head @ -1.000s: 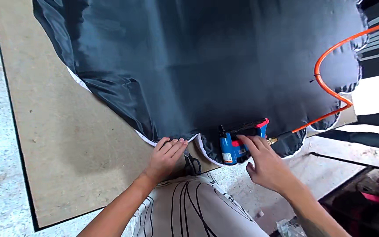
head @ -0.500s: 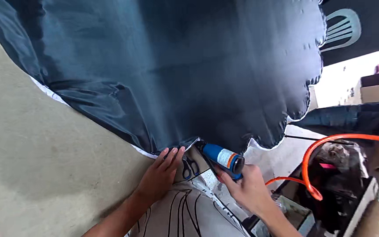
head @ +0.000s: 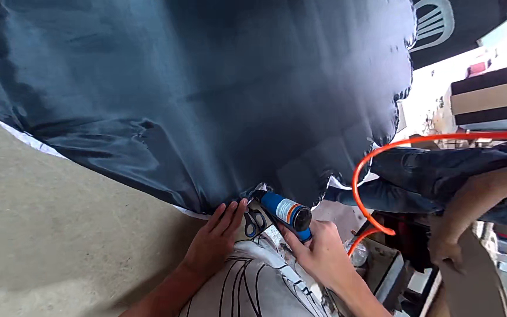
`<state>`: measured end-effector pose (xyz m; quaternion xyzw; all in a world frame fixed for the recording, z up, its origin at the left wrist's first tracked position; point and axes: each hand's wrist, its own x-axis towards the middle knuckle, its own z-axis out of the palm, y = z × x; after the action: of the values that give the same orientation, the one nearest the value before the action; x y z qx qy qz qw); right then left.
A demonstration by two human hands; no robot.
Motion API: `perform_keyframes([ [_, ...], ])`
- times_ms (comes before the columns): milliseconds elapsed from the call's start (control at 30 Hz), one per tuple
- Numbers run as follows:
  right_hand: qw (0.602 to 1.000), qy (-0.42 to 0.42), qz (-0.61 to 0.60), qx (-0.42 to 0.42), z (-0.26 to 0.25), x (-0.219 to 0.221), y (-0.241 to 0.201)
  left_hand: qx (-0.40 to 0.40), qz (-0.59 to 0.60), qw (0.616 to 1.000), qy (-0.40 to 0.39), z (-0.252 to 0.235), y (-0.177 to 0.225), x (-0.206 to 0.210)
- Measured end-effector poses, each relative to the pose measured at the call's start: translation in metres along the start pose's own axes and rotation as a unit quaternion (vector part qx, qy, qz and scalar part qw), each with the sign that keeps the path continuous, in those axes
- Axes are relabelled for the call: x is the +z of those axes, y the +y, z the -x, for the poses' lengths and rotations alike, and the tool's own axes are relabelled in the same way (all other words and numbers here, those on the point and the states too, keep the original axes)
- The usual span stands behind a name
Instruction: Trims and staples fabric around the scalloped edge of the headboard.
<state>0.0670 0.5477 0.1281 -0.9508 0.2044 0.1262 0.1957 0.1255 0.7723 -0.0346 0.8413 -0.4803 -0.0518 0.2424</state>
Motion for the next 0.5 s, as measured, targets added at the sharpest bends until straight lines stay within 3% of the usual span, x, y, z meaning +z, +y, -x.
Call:
perform_keyframes([
  [267, 0.999, -0.013, -0.007, 0.049, 0.011, 0.012, -0.013, 0.03, 0.013, 0.999, -0.012, 0.003, -0.003, -0.001],
  [367, 0.996, 0.056, -0.026, 0.061, 0.014, 0.0, -0.01, -0.013, 0.117, 0.992, 0.056, -0.006, -0.008, -0.027],
  [500, 0.986, 0.139, 0.049, 0.078, 0.003, -0.014, 0.006, -0.069, 0.094, 0.987, 0.113, -0.024, -0.022, -0.057],
])
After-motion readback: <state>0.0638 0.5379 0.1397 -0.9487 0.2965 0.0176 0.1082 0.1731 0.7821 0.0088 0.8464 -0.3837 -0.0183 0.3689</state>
